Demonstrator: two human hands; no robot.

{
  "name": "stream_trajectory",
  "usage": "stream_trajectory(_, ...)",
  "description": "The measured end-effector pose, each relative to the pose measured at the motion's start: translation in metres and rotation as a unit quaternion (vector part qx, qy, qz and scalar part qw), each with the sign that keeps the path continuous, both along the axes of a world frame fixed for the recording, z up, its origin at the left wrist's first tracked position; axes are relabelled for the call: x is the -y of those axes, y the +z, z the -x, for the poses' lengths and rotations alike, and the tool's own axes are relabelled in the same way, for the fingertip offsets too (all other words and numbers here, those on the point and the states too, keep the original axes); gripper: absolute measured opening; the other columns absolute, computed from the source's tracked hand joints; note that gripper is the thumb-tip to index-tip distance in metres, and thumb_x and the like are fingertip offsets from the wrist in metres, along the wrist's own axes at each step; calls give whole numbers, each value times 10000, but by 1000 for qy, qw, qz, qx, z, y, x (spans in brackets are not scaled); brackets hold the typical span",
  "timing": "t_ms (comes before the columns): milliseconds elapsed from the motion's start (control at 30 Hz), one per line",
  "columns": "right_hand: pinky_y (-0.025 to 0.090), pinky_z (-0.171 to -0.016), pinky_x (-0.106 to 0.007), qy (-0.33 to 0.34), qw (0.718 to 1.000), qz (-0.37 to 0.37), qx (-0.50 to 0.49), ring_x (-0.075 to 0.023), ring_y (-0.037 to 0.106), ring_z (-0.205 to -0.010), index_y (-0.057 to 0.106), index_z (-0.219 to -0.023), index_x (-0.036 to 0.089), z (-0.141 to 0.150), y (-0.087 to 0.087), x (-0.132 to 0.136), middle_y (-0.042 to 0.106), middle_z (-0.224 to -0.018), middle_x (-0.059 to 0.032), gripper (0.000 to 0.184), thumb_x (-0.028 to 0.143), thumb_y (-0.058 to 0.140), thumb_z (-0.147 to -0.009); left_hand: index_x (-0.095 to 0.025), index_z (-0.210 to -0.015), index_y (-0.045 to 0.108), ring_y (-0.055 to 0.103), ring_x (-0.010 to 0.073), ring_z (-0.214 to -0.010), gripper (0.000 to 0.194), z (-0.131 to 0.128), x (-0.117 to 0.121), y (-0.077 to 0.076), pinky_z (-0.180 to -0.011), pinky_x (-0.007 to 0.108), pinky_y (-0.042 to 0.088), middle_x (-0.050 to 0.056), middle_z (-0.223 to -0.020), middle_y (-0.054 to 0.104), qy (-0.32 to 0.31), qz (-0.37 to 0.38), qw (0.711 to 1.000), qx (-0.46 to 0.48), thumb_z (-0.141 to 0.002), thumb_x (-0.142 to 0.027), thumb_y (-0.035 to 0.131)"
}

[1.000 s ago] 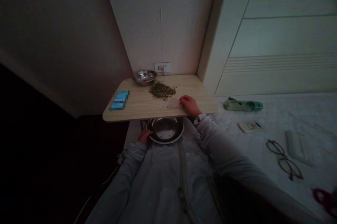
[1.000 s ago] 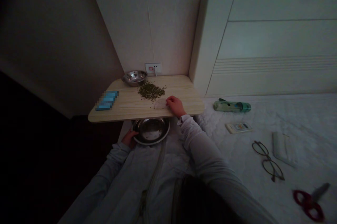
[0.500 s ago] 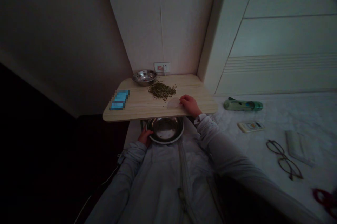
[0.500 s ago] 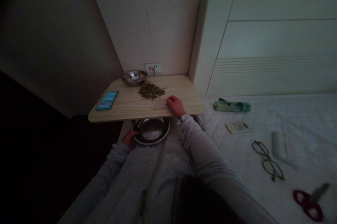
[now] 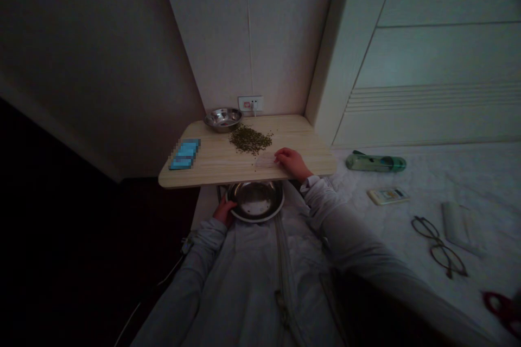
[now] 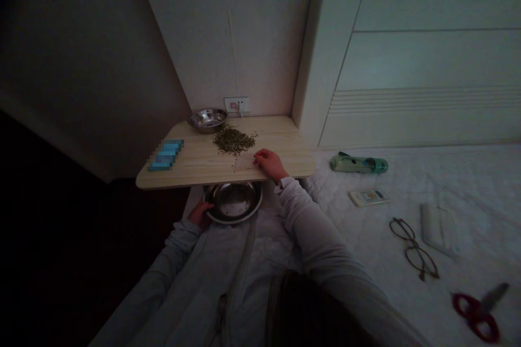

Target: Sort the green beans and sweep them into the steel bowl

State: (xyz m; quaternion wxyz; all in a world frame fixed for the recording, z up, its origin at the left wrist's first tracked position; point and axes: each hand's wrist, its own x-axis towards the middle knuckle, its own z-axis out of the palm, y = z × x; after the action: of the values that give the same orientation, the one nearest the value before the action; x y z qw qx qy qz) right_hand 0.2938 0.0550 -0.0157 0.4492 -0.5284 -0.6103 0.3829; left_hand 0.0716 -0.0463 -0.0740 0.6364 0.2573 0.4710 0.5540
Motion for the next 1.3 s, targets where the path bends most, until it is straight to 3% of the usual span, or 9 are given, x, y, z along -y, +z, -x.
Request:
stream_trajectory(167, 401, -574, -204, 26, 999, -7, 18, -76, 507, -535, 588, -748, 161, -1, -2, 0, 625, -627, 12, 137, 211, 486, -672, -209, -1038, 563, 600, 243, -777, 596, 2, -3, -6, -676, 341, 456, 6, -671, 623, -4, 5, 1000, -5, -448, -134, 599)
stream_trajectory(467, 370, -553, -210, 31, 998, -12, 49, -86, 483, -534, 614, -712, 161, -2, -2, -1, 625, -616, 6, 146, 235, 500, -659, -197, -1056, 567, 612, 228, -785, 597, 1, 0, -4, -714, 325, 467, -4, -703, 646, 9, 8, 1000, 12, -467, -96, 572)
stream_trajectory(800, 363, -532, -213, 62, 998, 7, 29, -80, 462, -494, 608, -722, 155, -2, -3, -1, 622, -610, 6, 168, 255, 495, -649, -215, -993, 603, 616, 232, -751, 547, -2, -2, -3, -690, 333, 475, 8, -677, 644, 29, 1, 999, 23, -464, -77, 572)
stream_trajectory(1067, 348, -514, -199, 75, 997, 21, 14, -72, 457, -487, 594, -709, 153, -2, -2, 1, 610, -581, 17, 149, 234, 492, -638, -178, -937, 589, 610, 251, -787, 502, 1, 0, -3, -695, 337, 464, 9, -643, 629, 6, 16, 1000, 8, -441, -100, 591)
stream_trajectory(1300, 355, -520, -201, 86, 996, 19, 11, -77, 458, -494, 602, -703, 154, -3, -4, -2, 607, -570, 19, 147, 235, 497, -639, -204, -995, 586, 617, 227, -767, 557, -1, 1, -2, -709, 321, 469, -6, -693, 651, 16, 12, 999, 30, -452, -82, 572)
